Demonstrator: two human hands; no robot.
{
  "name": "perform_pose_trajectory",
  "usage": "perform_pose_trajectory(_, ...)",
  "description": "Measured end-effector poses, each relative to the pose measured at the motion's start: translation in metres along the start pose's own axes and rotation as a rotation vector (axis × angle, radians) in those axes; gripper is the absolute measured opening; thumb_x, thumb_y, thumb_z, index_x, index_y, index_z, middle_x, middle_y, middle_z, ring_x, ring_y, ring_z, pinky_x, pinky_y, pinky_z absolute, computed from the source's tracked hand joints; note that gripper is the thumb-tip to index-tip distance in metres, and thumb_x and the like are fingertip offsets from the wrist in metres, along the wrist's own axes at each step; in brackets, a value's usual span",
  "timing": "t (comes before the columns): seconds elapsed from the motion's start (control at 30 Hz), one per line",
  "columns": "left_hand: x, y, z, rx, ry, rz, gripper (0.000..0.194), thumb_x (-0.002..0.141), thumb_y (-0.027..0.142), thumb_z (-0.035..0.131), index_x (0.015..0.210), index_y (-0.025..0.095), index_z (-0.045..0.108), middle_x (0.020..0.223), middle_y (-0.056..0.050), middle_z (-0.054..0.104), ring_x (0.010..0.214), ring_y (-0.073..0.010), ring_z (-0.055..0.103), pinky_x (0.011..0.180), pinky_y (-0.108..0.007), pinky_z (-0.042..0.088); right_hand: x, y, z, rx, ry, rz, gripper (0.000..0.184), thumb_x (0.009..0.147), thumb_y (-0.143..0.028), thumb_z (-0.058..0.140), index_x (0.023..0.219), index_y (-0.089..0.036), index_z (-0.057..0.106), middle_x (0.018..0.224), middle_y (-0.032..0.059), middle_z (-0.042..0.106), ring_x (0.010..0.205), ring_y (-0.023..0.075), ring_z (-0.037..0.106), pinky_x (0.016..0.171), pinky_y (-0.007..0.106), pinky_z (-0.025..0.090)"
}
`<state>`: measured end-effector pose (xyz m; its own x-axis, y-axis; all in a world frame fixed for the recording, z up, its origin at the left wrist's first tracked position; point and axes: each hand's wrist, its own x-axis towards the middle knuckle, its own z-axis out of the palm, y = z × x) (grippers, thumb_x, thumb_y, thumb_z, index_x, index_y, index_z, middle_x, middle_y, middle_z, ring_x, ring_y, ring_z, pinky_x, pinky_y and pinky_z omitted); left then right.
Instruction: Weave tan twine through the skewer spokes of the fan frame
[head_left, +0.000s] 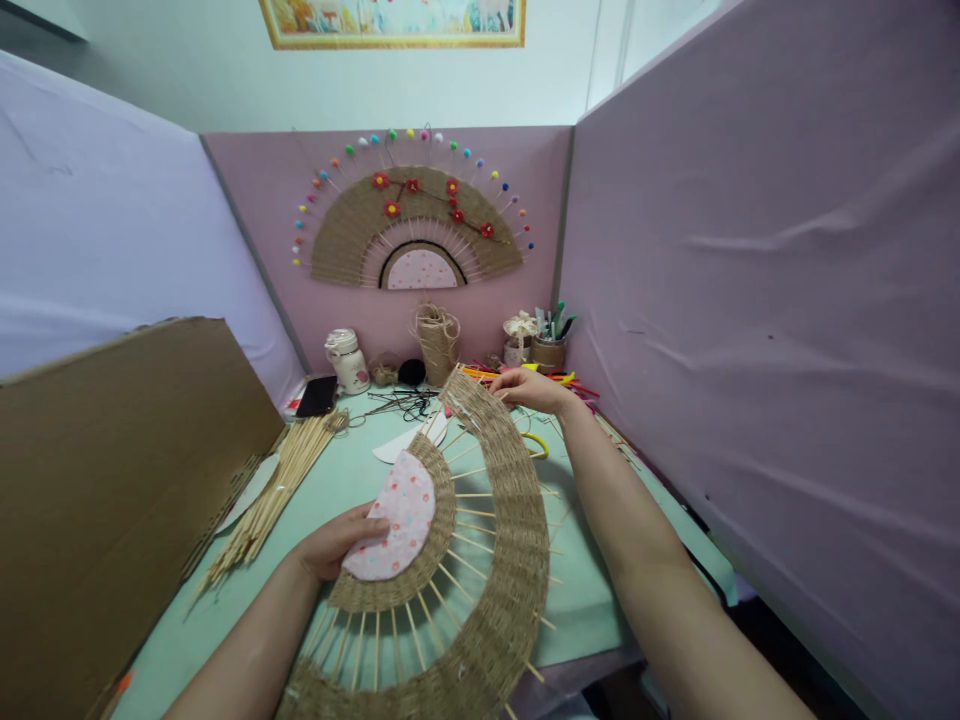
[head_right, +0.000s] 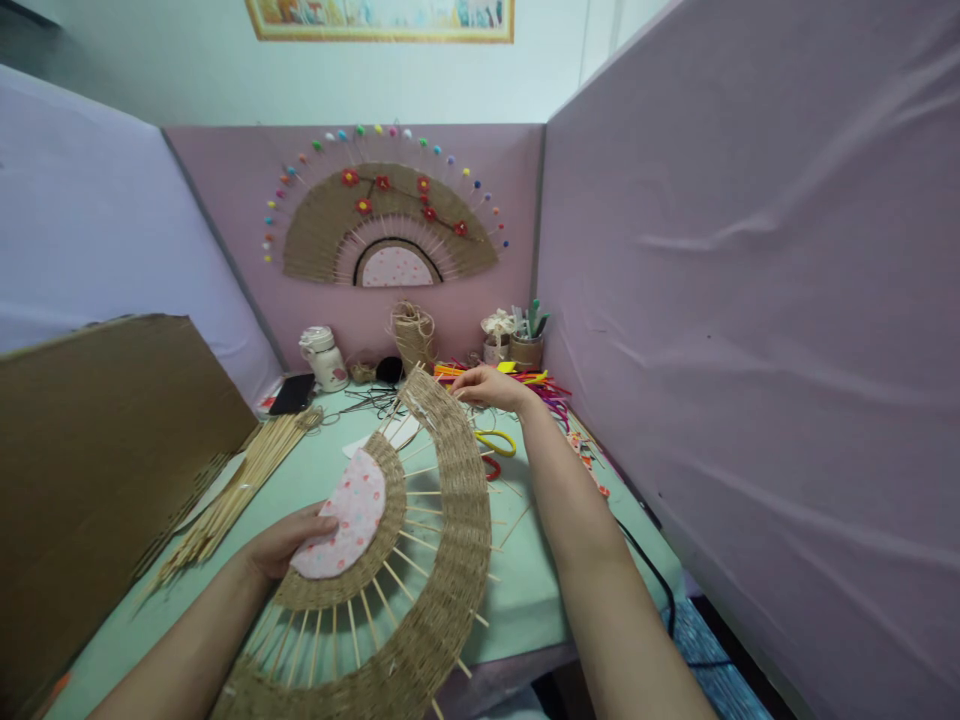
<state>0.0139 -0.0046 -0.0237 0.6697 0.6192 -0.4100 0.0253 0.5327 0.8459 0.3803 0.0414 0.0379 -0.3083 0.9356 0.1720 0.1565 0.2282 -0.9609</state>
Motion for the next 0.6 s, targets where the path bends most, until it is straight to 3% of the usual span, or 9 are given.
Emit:
perform_pose_trajectory(0.17,-0.001,0.0,0.001,0.0,0.003,0.001,0.04,0.055,0.024,0.081,0.09,0.01,0.069,0.08,-0.012,0.073,0.062,-0.0194,0.067,0.058,-0.026,0.051,0.002,-0.012,0.007,-0.094,0.123,-0.009,0.028,0.068,-0.041,0.066,0.072,-0.014,0.059,0.059,-0.0037,0.051,0.046,0.0041,0.039,0.044,0.018,0.031)
perform_pose_trajectory(0.33,-0.001,0.0,0.0,-0.007,0.008,0.0,0.039,0.057,0.022,0.08,0.091,0.01,0.068,0.079,-0.012,0.073,0.063,-0.0197,0.067,0.056,-0.025,0.05,0.0,-0.024,0.012,-0.172,0.232,-0.066,0.031,0.067,-0.044,0.065,0.067,-0.014,0.056,0.059,-0.0028,0.051,0.049,0.006,0.042,0.045,0.018,0.032)
perform_pose_trajectory(0.6,0.001,0.0,-0.001,0.007,-0.013,-0.004,0.043,0.058,0.024,0.08,0.096,0.01,0.067,0.087,-0.013,0.073,0.07,-0.0207,0.068,0.065,-0.029,0.052,0.0,-0.029,0.014,-0.29,0.288,-0.165,0.033,0.067,-0.045,0.065,0.063,-0.014,0.054,0.055,-0.0043,0.045,0.052,0.0067,0.039,0.047,0.019,0.03)
